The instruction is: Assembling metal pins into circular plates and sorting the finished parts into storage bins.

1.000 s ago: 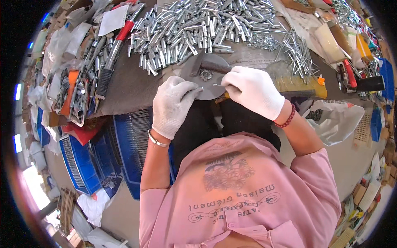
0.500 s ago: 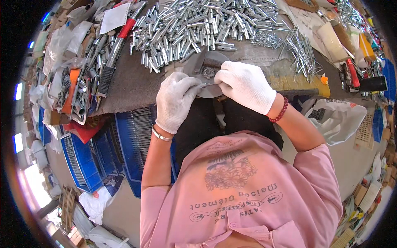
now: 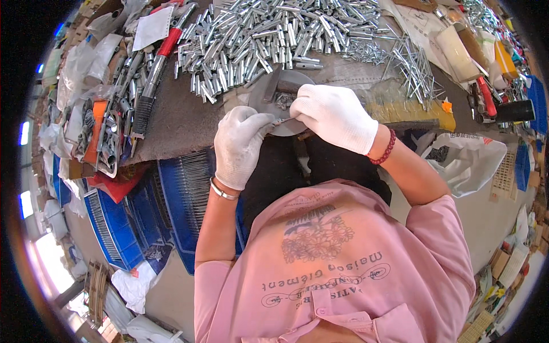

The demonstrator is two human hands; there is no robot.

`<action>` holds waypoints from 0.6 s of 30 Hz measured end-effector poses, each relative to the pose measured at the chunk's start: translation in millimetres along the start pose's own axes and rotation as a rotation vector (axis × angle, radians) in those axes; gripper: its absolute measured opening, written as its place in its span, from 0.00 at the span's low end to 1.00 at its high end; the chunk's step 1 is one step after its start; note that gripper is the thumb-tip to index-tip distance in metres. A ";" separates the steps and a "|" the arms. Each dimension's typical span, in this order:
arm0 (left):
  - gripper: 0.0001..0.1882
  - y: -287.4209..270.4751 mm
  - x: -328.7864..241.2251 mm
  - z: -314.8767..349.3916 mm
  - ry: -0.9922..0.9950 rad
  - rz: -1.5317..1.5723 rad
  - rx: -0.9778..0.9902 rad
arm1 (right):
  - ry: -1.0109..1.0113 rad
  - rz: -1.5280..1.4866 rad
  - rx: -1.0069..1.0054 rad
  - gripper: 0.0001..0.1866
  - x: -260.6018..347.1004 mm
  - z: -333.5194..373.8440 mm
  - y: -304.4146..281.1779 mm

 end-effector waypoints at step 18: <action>0.12 -4.5 -16.1 4.3 0.007 -0.092 -0.054 | 0.514 0.344 -0.194 0.03 -111.5 42.8 -62.3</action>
Point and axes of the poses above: each hand's wrist, its own z-axis away from the middle knuckle, its own y-axis out of the palm, x = y × z, the point moved 7 cm from there along -z, towards the middle knuckle, and after that the axes turned 7 degrees about x, right-handed, at the moved point
